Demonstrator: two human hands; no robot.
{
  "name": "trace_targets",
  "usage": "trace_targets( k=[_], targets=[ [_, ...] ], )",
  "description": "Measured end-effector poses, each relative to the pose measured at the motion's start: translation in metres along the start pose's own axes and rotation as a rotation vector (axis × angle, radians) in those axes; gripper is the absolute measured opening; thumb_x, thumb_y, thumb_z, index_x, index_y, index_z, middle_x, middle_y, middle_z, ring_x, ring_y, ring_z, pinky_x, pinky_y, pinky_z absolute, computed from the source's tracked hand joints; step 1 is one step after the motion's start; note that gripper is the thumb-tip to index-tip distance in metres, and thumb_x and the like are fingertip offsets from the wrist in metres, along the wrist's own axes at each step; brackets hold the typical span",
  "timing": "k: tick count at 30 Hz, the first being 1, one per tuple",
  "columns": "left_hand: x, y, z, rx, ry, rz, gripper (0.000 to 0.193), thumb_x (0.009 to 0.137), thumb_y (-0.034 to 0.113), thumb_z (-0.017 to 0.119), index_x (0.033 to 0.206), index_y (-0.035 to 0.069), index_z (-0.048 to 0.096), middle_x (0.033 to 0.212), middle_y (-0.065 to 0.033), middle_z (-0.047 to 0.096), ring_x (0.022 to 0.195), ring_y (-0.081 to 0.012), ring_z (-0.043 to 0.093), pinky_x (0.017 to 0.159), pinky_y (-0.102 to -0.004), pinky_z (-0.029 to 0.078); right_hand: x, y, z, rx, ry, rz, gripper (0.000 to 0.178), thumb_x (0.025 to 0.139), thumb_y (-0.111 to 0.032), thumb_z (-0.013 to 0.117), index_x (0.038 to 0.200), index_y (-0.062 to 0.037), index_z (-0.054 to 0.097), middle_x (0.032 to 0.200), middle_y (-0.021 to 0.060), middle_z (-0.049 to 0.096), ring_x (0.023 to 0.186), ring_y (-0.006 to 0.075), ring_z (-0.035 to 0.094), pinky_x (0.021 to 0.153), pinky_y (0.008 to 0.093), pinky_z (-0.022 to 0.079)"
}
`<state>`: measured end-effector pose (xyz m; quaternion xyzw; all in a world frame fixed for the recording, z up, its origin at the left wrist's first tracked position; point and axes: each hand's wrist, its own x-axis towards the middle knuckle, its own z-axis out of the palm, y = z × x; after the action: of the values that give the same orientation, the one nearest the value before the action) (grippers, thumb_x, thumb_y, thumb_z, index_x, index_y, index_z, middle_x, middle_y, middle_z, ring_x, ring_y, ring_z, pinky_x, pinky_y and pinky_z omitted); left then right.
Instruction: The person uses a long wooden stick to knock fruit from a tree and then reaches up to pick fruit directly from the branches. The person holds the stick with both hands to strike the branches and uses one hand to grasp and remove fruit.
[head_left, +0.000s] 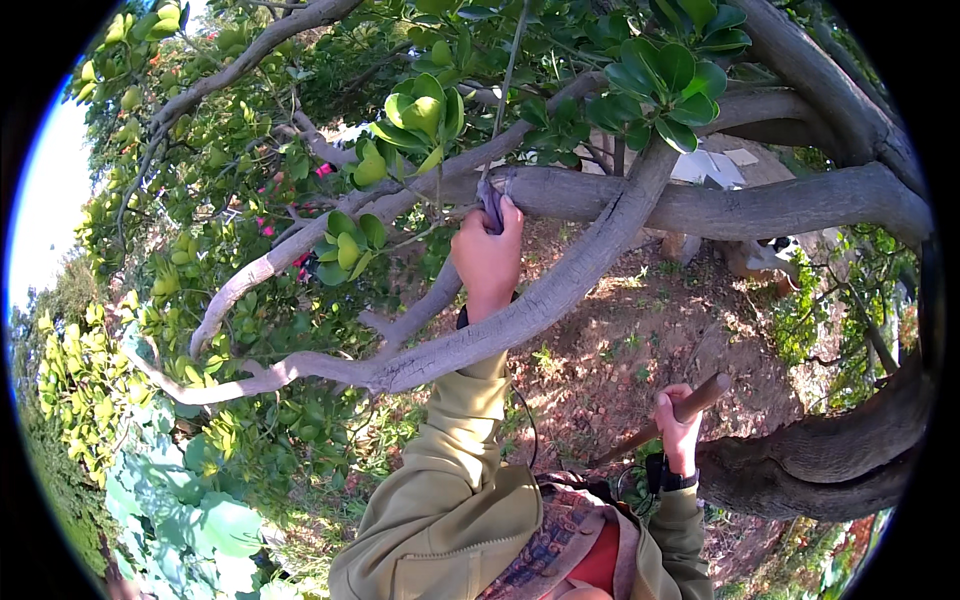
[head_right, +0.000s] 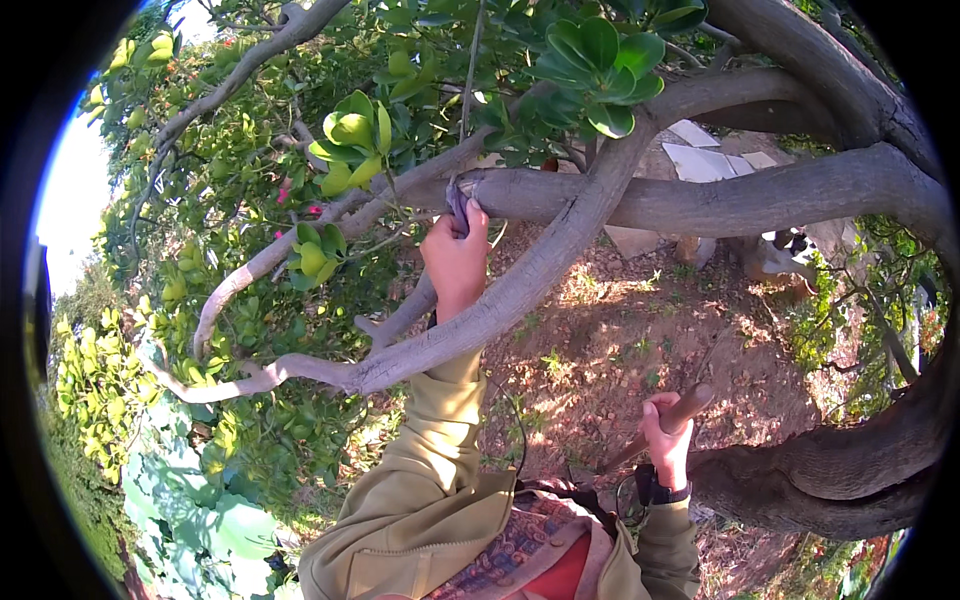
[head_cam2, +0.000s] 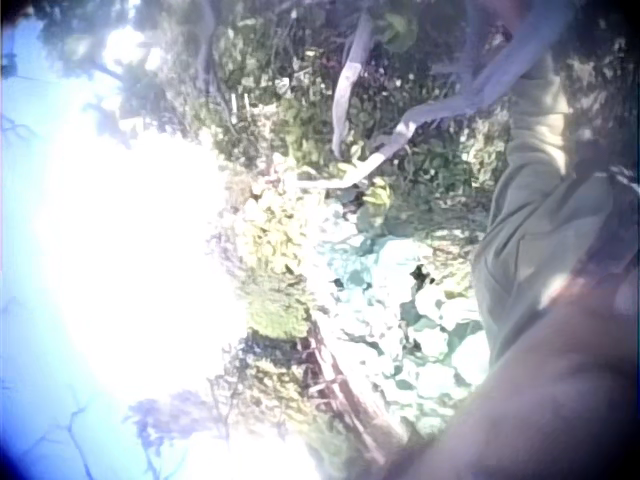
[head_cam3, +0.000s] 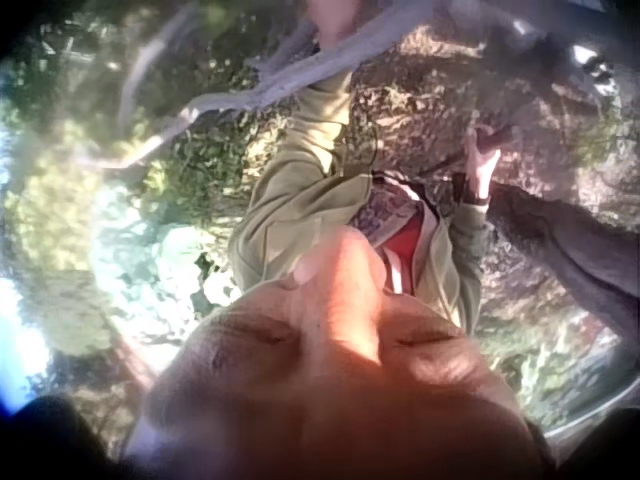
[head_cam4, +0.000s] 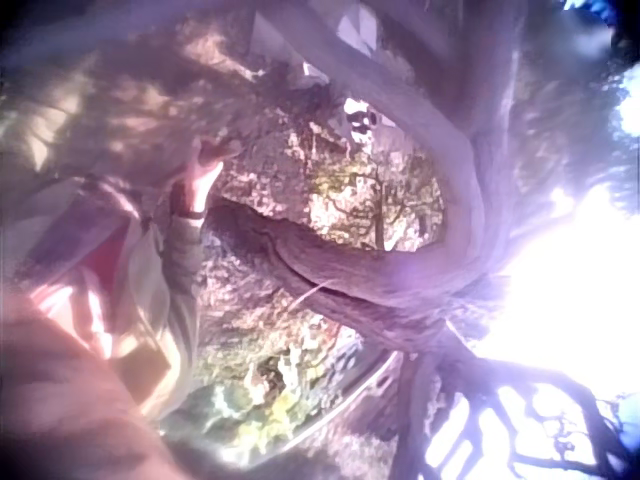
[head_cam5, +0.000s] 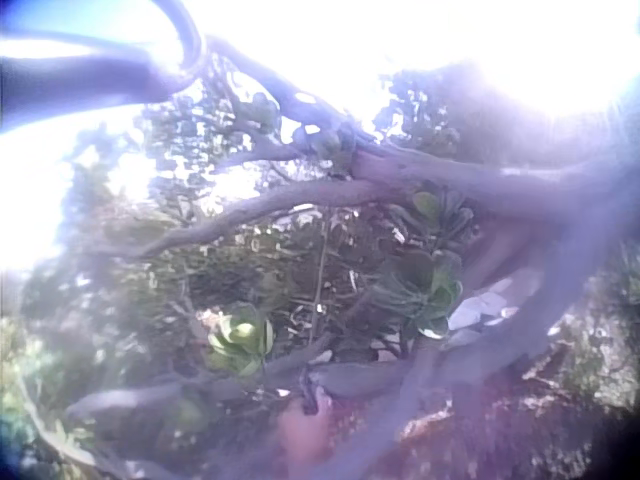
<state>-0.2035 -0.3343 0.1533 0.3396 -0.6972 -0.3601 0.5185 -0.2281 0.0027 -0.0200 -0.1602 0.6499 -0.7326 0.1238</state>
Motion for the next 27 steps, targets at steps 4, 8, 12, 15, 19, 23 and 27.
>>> trace_targets(
  k=[4,8,12,15,19,23,27],
  targets=[
    [-0.005,0.017,-0.004,0.067,0.018,0.046,0.043,0.082,0.038,0.065,0.068,-0.003,0.063,0.060,-0.0194,0.061,0.058,-0.0369,0.062,0.058,-0.0428,0.048,-0.002,0.000,-0.001,-0.049,0.004,-0.014,0.010,0.091,-0.009,0.059,0.097,-0.0038,0.053,0.064,-0.0017,0.051,0.052,0.0063,0.049,0.049,0.0218,0.041],
    [-0.004,0.019,-0.008,0.102,0.015,0.053,0.043,0.081,0.038,0.065,0.067,-0.003,0.062,0.060,-0.0203,0.061,0.058,-0.0384,0.062,0.058,-0.0442,0.048,-0.006,-0.001,0.000,-0.030,-0.001,-0.017,0.010,0.091,-0.008,0.058,0.098,-0.0038,0.052,0.066,-0.0015,0.051,0.053,0.0064,0.049,0.050,0.0218,0.041],
    [-0.007,0.025,-0.010,0.104,0.061,0.107,0.039,0.080,0.035,0.064,0.068,-0.003,0.062,0.061,-0.0211,0.061,0.059,-0.0399,0.061,0.058,-0.0458,0.048,-0.011,-0.002,-0.003,-0.007,-0.007,-0.028,0.011,0.091,-0.007,0.058,0.098,-0.0042,0.051,0.067,-0.0013,0.051,0.053,0.0065,0.049,0.050,0.0220,0.041],
    [-0.008,0.021,-0.009,0.128,0.079,0.142,0.037,0.079,0.033,0.064,0.069,-0.002,0.061,0.063,-0.0214,0.061,0.061,-0.0406,0.061,0.059,-0.0467,0.047,-0.014,-0.003,-0.004,0.008,-0.001,-0.021,0.010,0.090,-0.007,0.059,0.097,-0.0042,0.052,0.066,-0.0017,0.052,0.053,0.0061,0.049,0.049,0.0217,0.040],
    [-0.008,0.017,-0.007,0.130,0.073,0.152,0.035,0.079,0.032,0.064,0.070,-0.002,0.061,0.064,-0.0214,0.062,0.062,-0.0409,0.062,0.059,-0.0474,0.047,-0.017,0.001,-0.007,0.023,0.015,-0.033,0.008,0.090,-0.008,0.060,0.095,-0.0039,0.055,0.065,-0.0025,0.053,0.052,0.0044,0.048,0.049,0.0209,0.039],
    [-0.010,0.015,-0.006,0.144,0.080,0.141,0.035,0.079,0.032,0.065,0.072,-0.002,0.061,0.066,-0.0213,0.062,0.063,-0.0410,0.061,0.060,-0.0476,0.047,-0.019,0.002,-0.010,-0.003,0.009,-0.026,0.009,0.089,-0.009,0.060,0.096,-0.0038,0.056,0.065,-0.0023,0.054,0.053,0.0043,0.048,0.048,0.0210,0.038],
    [-0.009,0.011,-0.009,0.140,0.069,0.177,0.034,0.081,0.032,0.063,0.074,-0.001,0.060,0.068,-0.0223,0.062,0.066,-0.0413,0.061,0.060,-0.0482,0.046,-0.019,-0.002,-0.007,-0.011,0.005,-0.029,0.009,0.090,-0.009,0.059,0.096,-0.0044,0.055,0.064,-0.0026,0.052,0.052,0.0048,0.048,0.048,0.0211,0.037]
  ],
)
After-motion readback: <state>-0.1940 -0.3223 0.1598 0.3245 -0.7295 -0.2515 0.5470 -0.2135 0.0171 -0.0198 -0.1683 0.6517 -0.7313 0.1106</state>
